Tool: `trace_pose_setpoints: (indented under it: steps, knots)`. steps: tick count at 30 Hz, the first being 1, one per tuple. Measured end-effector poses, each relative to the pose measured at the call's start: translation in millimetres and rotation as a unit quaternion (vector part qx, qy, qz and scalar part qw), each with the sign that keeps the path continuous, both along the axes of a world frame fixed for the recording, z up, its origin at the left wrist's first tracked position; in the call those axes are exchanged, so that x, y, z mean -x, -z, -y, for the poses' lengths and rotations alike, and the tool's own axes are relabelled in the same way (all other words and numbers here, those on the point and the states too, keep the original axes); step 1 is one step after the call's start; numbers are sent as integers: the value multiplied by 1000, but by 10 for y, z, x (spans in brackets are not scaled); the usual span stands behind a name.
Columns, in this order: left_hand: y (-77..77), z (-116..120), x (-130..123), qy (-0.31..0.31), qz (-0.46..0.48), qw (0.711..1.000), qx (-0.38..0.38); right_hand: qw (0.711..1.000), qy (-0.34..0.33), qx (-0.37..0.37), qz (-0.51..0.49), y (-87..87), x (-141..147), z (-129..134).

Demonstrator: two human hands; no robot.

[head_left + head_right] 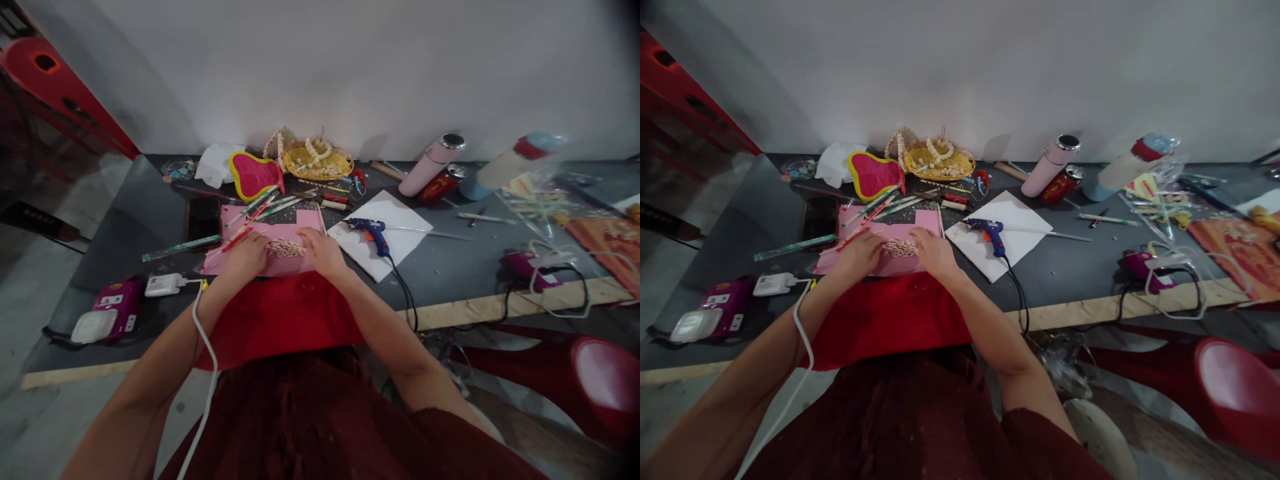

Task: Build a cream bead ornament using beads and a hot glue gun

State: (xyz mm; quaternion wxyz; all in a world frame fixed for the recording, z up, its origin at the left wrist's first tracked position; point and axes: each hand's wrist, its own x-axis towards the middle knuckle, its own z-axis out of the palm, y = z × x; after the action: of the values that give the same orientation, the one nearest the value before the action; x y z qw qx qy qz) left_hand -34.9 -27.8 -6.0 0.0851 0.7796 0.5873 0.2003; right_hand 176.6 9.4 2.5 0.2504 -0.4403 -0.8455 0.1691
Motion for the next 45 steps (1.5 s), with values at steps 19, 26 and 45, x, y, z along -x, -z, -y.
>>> trace_pose_setpoints:
  steps: [19,26,45]
  knots:
    - [-134,66,-277,-40,541,803,246,979,-103,-3,-176,33,12,103]
    - [-52,123,-361,-26,635,707,311,970,-123,12,-210,49,99,149]
    - [-58,184,-349,-32,671,678,299,968,-91,62,-227,61,130,172]
